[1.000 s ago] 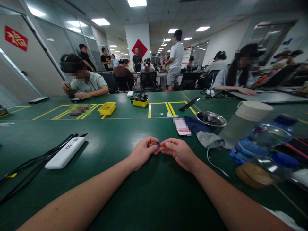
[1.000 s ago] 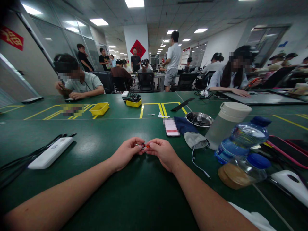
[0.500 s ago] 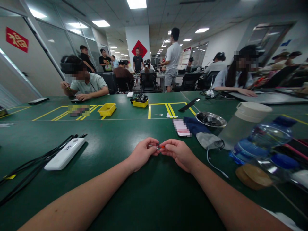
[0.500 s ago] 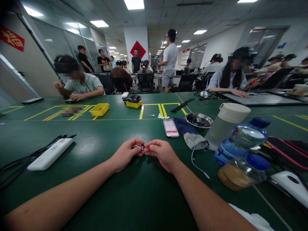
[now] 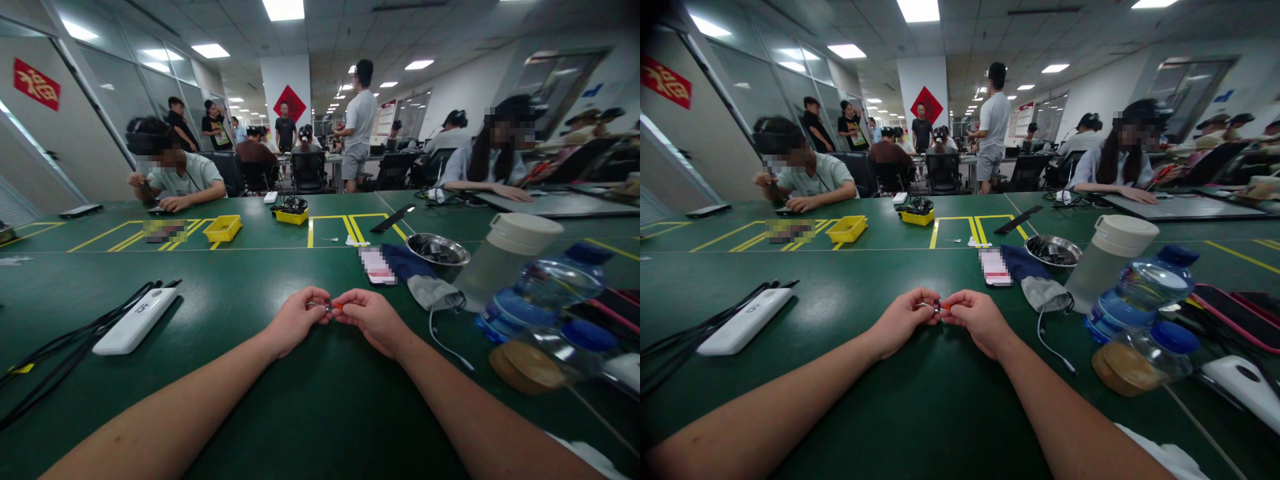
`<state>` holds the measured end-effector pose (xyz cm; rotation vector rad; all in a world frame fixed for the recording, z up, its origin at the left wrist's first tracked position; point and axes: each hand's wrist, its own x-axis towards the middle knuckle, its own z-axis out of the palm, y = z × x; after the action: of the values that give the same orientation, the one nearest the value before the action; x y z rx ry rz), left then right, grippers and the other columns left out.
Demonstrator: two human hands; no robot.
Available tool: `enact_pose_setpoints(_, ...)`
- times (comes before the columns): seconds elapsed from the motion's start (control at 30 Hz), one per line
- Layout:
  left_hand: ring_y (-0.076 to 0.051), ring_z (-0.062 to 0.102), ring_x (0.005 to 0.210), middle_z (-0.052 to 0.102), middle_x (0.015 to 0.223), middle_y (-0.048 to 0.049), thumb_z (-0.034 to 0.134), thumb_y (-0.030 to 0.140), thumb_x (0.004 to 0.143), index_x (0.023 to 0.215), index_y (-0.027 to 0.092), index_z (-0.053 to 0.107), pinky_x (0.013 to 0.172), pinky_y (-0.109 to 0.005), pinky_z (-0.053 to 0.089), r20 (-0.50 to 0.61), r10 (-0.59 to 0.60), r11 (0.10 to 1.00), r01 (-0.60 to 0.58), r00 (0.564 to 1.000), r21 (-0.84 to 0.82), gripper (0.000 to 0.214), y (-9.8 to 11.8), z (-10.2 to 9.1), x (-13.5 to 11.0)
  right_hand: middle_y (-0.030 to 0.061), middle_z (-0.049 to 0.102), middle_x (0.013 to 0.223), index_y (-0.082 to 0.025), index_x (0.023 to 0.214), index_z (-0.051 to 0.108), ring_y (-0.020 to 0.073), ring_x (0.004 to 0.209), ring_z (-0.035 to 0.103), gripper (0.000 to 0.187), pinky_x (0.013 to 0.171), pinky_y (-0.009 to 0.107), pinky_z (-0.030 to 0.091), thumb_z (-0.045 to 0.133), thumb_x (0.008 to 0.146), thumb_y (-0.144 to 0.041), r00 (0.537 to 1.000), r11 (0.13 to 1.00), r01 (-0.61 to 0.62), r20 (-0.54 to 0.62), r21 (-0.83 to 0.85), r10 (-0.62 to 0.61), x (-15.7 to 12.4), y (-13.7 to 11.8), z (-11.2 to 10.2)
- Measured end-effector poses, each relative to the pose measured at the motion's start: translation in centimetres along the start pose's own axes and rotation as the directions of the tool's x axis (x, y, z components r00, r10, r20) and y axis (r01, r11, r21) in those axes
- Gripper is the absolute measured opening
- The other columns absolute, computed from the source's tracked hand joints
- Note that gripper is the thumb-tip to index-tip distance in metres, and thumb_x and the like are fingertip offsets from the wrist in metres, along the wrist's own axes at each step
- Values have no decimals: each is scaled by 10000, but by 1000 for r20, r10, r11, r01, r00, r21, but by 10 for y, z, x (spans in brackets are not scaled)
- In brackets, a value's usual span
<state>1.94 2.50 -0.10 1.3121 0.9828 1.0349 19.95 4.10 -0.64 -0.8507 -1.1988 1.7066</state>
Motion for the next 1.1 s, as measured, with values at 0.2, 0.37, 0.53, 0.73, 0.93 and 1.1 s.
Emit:
enact_pose_setpoints(0.2, -133, 631, 785, 603, 924, -64, 590, 168, 784, 1034, 148, 552, 773, -306, 511, -10, -8, 1000, 8, 1000, 9, 254, 1, 0, -1, 62, 680, 851, -146, 839, 638, 188, 811, 663, 177, 824, 390, 492, 687, 680, -206, 1000, 1000, -1, 3, -4, 1, 0, -1, 0)
enact_pose_setpoints(0.37, -129, 631, 776, 603, 920, -59, 602, 174, 778, 1032, 149, 555, 765, -301, 512, 4, -2, 1000, 2, 1000, 14, 260, 0, 0, -2, 59, 680, 843, -145, 840, 637, 182, 803, 661, 178, 819, 384, 495, 690, 681, -206, 1000, 1000, 2, 6, 0, -2, 0, 0, -1)
enact_pose_setpoints(0.53, -125, 631, 754, 599, 928, -65, 590, 174, 784, 1050, 148, 543, 724, -292, 518, 10, -9, 1000, 9, 1000, 11, 271, 0, -1, -1, 54, 678, 821, -145, 830, 636, 179, 794, 660, 159, 813, 379, 496, 686, 689, -196, 1000, 1000, 1, 12, 2, -1, 0, 0, -1)
enact_pose_setpoints(0.73, -130, 632, 725, 604, 897, -68, 594, 170, 772, 1040, 139, 536, 659, -273, 512, 6, -14, 1000, 14, 1000, 24, 277, 2, 0, -1, 57, 677, 836, -145, 839, 638, 176, 788, 657, 174, 807, 377, 495, 694, 686, -208, 1000, 1000, 0, 3, -12, 0, 0, 0, -1)
enact_pose_setpoints(0.93, -114, 606, 691, 600, 823, -40, 581, 163, 773, 1012, 137, 540, 650, -258, 491, 2, -9, 999, 9, 1000, 47, 244, 6, 2, -3, 54, 675, 838, -150, 834, 641, 171, 784, 655, 181, 802, 371, 494, 706, 681, -222, 1000, 1000, -2, 7, -7, 2, 0, 1, -2)
enact_pose_setpoints(1.1, -111, 597, 684, 604, 809, -36, 578, 167, 769, 1007, 135, 546, 659, -260, 483, 4, -1, 999, 1, 1000, 53, 242, 5, 2, -2, 55, 673, 844, -151, 844, 643, 172, 789, 650, 196, 797, 372, 494, 711, 680, -234, 1000, 1000, 8, 19, -11, -8, 0, 1, -3)
